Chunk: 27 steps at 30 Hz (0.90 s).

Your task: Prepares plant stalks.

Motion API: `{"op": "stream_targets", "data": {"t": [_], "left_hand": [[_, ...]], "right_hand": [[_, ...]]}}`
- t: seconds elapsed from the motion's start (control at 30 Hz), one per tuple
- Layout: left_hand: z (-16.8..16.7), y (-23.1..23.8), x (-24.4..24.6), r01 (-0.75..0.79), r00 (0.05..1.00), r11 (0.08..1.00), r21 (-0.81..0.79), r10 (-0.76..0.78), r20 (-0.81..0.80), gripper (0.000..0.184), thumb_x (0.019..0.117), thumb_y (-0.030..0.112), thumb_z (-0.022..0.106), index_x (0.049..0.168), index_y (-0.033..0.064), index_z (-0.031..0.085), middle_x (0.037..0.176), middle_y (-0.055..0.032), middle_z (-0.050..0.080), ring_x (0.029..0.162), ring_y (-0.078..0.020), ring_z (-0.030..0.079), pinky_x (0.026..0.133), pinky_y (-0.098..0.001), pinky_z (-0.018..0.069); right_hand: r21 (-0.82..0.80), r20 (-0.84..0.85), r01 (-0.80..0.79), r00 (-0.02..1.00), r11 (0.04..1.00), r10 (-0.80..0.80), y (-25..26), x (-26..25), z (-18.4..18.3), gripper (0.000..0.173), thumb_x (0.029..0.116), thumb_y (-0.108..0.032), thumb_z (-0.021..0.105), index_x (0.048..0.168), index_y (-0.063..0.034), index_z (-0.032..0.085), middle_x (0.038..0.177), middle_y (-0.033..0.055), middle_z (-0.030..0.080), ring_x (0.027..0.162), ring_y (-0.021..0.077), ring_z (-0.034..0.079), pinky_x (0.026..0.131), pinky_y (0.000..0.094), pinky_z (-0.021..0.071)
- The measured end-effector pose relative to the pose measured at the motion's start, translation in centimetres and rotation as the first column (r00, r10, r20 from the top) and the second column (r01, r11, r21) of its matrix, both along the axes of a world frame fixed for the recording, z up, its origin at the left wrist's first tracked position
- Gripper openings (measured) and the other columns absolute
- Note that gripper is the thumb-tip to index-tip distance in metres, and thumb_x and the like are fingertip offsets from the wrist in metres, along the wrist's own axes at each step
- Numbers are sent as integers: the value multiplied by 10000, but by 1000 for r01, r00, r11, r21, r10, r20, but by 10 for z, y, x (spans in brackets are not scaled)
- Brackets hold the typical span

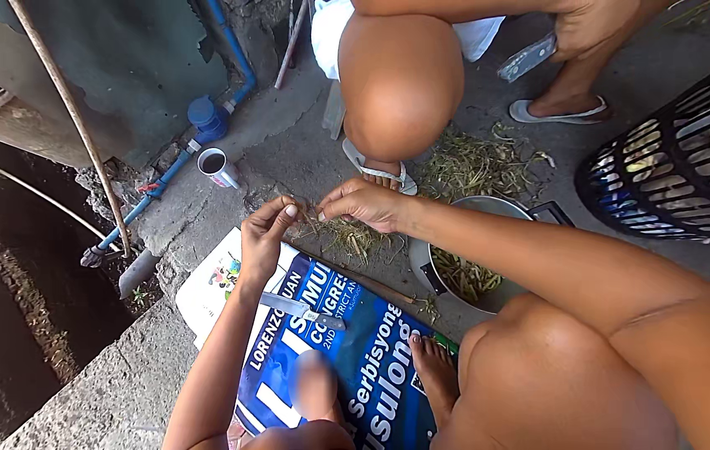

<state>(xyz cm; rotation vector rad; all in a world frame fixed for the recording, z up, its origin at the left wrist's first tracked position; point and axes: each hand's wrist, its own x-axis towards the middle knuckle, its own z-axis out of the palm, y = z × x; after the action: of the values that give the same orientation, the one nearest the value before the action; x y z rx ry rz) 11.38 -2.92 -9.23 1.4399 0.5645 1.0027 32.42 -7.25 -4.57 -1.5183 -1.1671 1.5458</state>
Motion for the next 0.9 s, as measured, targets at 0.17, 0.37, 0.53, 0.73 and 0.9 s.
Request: {"op": "stream_targets", "data": {"t": [0.17, 0.37, 0.53, 0.73, 0.9], "left_hand": [[4, 5, -4, -74, 989, 988, -134, 90, 116, 196, 1053, 97, 521, 1051, 118, 715, 960, 38, 714, 842, -34, 666, 804, -205, 566], [6, 20, -19, -193, 960, 965, -177, 224, 171, 193, 1073, 108, 491, 1055, 118, 682, 947, 35, 698, 845, -39, 658, 831, -204, 554], [3, 18, -17, -171, 967, 969, -178, 200, 160, 182, 1060, 87, 512, 1036, 102, 692, 945, 17, 700, 826, -43, 654, 810, -204, 555], [2, 11, -9, -107, 986, 981, -160, 125, 107, 167, 1052, 98, 533, 1073, 102, 699, 965, 14, 714, 836, -51, 669, 798, -213, 568], [3, 6, -3, -71, 995, 994, -78, 76, 60, 136, 1037, 107, 573, 1072, 123, 703, 952, 30, 714, 825, -47, 660, 779, -218, 560]], "right_hand": [[-33, 64, -10, 998, 999, 12, 3, 5, -12, 97, 950, -60, 681, 881, -42, 746, 800, -8, 652, 677, 30, 495, 627, 227, 387], [-59, 466, -157, 869, 986, 166, 14, 30, -46, 115, 948, -88, 715, 965, 16, 762, 928, 162, 692, 863, 259, 628, 794, 490, 500], [38, 720, -185, 686, 982, 101, 19, 43, -58, 96, 910, -155, 759, 936, -70, 796, 1042, 171, 690, 1027, 349, 639, 872, 588, 498], [351, 521, -138, 851, 926, -70, 9, 13, -12, 174, 950, -68, 662, 1066, -40, 789, 1175, 188, 645, 1025, 288, 629, 901, 472, 517], [670, 330, -77, 922, 738, -204, 0, -12, 3, 161, 903, -155, 753, 1027, -66, 806, 1060, 110, 649, 1026, 208, 593, 897, 373, 492]]}}
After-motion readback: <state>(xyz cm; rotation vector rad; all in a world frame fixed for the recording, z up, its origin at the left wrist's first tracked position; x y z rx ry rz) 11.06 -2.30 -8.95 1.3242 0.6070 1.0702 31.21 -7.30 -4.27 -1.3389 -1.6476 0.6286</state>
